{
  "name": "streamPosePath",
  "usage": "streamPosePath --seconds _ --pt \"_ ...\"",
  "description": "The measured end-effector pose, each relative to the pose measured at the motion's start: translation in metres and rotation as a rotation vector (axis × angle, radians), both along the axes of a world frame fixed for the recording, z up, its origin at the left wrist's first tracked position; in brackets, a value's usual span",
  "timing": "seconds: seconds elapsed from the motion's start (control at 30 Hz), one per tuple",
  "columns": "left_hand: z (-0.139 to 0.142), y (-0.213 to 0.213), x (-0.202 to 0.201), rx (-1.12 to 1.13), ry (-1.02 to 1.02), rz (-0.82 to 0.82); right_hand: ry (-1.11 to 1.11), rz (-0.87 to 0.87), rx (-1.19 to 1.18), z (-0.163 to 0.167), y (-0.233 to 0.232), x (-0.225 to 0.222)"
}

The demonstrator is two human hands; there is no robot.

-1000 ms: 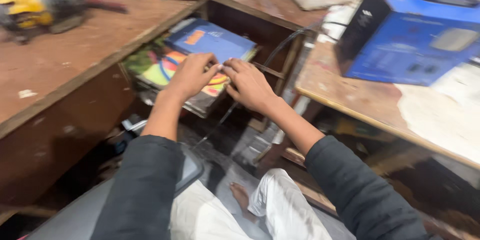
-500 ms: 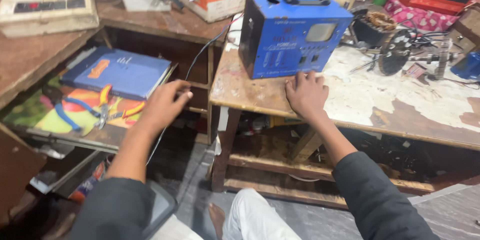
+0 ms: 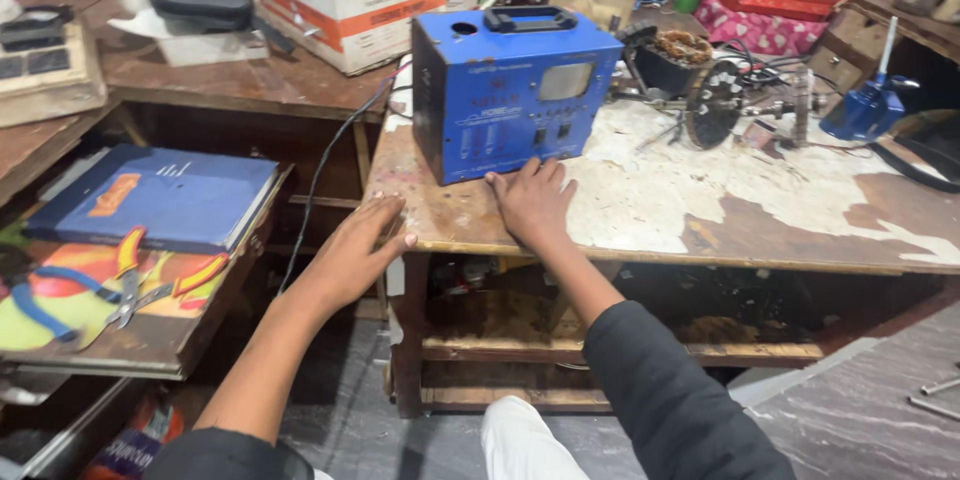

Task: The person fits a black circular fan component onto a motor armature at a workbench, pressing it into place by hand. They then test a wall switch panel, handle a power strip and wires, and work on a yellow pump motor, adjusting its parts and manipulating connecting wires.

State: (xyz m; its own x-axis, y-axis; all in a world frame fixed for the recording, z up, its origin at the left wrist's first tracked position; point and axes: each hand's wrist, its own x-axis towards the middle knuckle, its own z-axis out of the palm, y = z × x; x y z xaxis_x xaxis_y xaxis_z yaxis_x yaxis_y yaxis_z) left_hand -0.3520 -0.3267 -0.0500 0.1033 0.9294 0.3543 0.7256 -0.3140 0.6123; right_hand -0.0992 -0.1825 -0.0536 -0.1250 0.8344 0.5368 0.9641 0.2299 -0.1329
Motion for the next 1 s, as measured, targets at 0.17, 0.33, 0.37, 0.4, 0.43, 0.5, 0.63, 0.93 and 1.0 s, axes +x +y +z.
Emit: streamPosePath --seconds 0.17,0.33,0.37,0.4,0.43,0.5,0.63,0.93,1.0 --pt "0.011 0.006 0.036 0.070 0.074 -0.026 0.003 0.003 -0.037 0.006 -0.012 -0.005" --pt "0.016 0.015 0.087 0.190 0.064 -0.024 0.058 0.060 -0.066 0.009 -0.018 -0.008" --pt "0.018 0.017 0.093 0.202 0.041 -0.016 0.079 0.082 -0.098 0.010 -0.019 -0.003" --pt "0.021 0.020 0.102 0.213 0.015 -0.010 0.063 0.145 -0.100 0.013 -0.017 0.005" --pt "0.022 0.019 0.111 0.216 -0.013 -0.007 0.047 0.204 -0.110 0.015 -0.016 0.016" --pt "0.028 0.016 0.129 0.254 0.003 0.092 0.051 0.401 -0.123 0.022 -0.014 0.047" --pt "0.046 0.011 0.160 0.291 0.102 0.236 0.170 0.639 -0.055 0.016 -0.024 0.071" --pt "0.044 0.052 0.279 -0.001 -0.255 0.369 0.723 0.666 -0.112 -0.018 -0.049 0.120" --pt "0.045 0.068 0.317 -0.008 -0.213 0.257 0.646 0.616 -0.089 -0.008 -0.050 0.169"
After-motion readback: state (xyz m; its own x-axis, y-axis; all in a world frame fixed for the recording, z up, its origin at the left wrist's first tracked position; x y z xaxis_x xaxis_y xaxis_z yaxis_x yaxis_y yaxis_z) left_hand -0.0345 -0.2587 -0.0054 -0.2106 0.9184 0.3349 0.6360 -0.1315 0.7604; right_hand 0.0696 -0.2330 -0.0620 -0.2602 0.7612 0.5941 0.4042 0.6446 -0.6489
